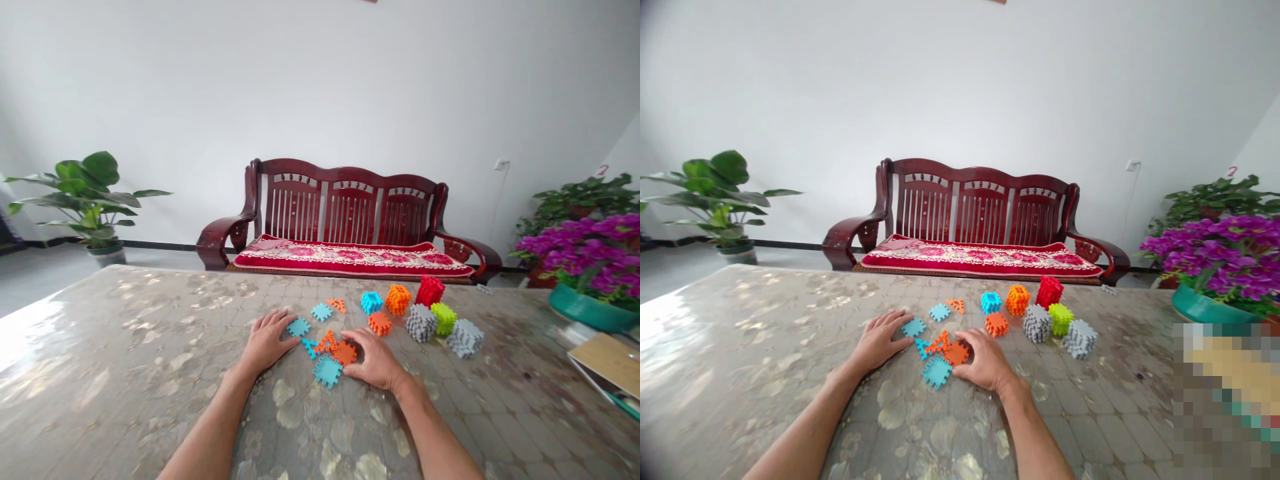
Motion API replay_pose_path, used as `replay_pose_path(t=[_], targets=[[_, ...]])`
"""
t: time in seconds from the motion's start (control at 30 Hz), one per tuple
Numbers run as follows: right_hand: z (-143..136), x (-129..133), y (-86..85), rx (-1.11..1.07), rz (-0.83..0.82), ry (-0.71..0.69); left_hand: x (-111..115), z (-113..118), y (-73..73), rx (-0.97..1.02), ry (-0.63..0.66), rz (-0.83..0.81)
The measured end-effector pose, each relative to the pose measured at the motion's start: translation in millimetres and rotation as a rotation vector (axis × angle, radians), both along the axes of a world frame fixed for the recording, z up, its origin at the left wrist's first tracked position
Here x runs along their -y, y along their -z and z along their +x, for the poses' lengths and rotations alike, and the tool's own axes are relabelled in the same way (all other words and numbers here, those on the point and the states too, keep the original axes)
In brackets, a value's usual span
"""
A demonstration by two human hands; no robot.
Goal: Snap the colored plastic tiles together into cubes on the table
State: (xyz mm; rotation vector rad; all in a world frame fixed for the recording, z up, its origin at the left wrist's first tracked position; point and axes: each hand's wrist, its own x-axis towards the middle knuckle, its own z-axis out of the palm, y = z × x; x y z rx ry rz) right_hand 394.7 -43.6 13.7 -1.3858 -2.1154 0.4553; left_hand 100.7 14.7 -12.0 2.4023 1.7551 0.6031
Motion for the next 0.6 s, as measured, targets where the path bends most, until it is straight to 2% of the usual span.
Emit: replay_pose_path(t=[0.27, 0.43, 0.6], targets=[[-3.3, -4.3, 3.9, 0.108, 0.044, 0.182, 0.2, 0.4, -1.3, 0.001, -0.001, 0.003], [-10.1, -4.8, 2.1, 0.145, 0.079, 0.226, 0.2, 0.6, -2.5, -0.004, -0.007, -0.018], [-10.0, -6.5, 2.3, 0.137, 0.233, 0.322, 1.5, 0.8, -3.5, 0.007, -0.01, -0.009]])
